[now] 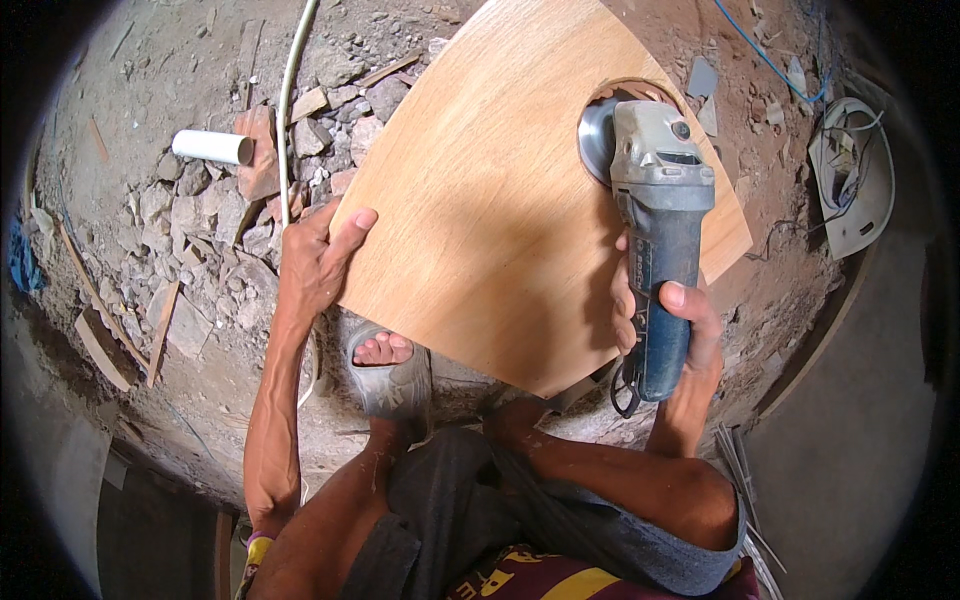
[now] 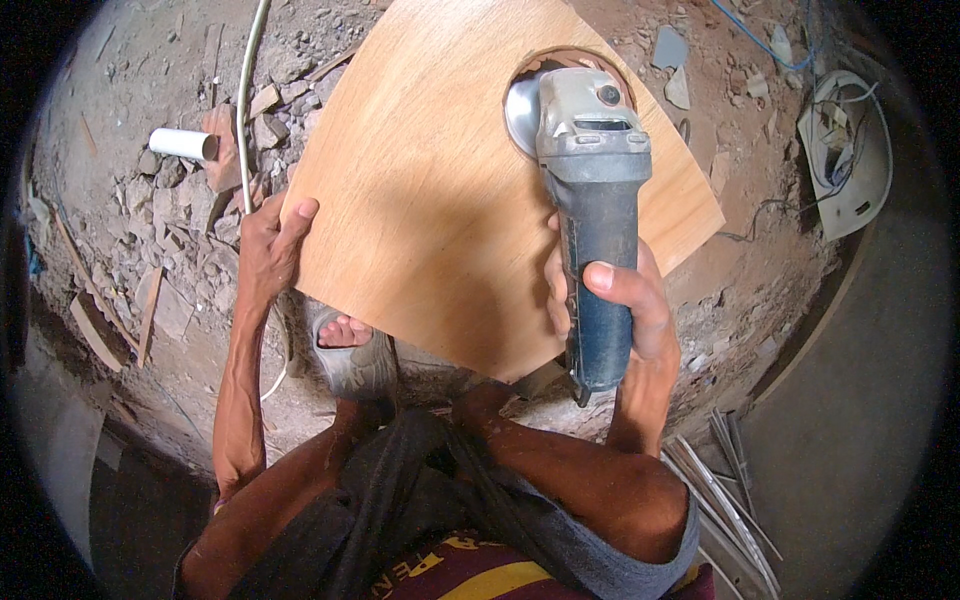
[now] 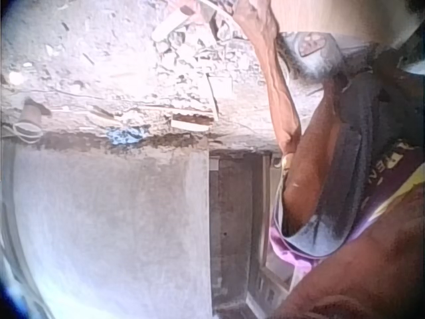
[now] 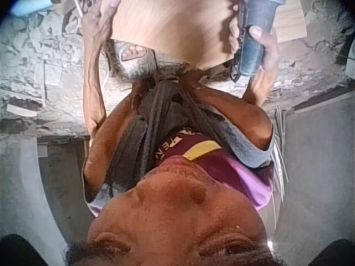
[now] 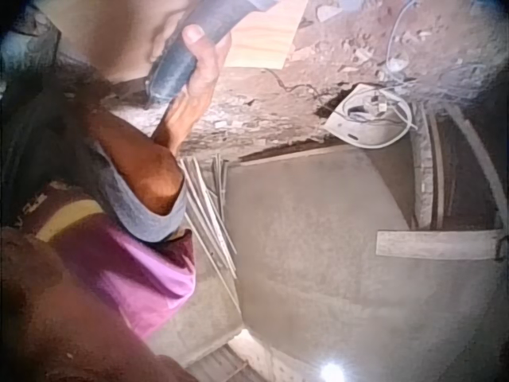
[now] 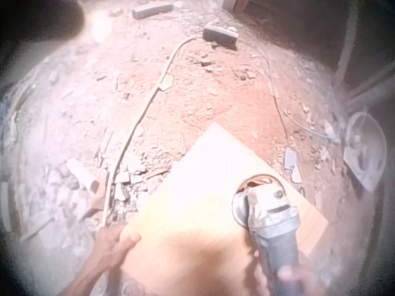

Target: The person uses an angle grinder to cut a circular hole in a rectangular piece of plywood. They hold the wood steady with one hand while operating the tool with the other, then lift the finished piece and walk to a tiled area to hand it to another person.

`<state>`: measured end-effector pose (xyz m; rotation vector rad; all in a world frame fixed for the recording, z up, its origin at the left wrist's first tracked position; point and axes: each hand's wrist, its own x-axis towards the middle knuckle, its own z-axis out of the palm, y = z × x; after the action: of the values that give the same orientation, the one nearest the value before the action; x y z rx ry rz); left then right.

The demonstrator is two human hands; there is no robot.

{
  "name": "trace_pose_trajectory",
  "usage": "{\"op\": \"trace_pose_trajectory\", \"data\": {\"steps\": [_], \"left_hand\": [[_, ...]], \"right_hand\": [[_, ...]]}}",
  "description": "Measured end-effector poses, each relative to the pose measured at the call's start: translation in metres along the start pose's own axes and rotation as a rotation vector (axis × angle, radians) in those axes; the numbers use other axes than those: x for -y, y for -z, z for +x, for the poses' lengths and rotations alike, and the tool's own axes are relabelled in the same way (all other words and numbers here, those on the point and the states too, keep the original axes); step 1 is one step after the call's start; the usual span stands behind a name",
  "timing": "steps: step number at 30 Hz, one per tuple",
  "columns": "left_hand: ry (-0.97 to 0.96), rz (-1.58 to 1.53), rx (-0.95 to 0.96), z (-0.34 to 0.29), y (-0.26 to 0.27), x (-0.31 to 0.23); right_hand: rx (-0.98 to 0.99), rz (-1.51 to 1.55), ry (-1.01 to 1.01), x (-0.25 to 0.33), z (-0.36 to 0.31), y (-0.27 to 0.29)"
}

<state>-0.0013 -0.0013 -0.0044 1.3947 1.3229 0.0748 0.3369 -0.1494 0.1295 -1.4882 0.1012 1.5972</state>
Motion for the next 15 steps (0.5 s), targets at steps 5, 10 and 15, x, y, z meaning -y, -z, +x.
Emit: {"op": "trace_pose_trajectory", "data": {"steps": [5,10,15], "left_hand": [[0.0,0.011,0.01,-0.001,0.0,-0.002],[-0.002,-0.004,0.01,-0.002,0.001,-0.002],[-0.018,-0.016,0.009,-0.001,-0.001,-0.001]], "right_hand": [[-0.011,-0.026,0.002,0.0,-0.001,-0.001],[-0.022,-0.005,0.004,0.001,-0.005,0.0],[-0.015,0.047,-0.004,0.002,-0.012,0.003]]}}
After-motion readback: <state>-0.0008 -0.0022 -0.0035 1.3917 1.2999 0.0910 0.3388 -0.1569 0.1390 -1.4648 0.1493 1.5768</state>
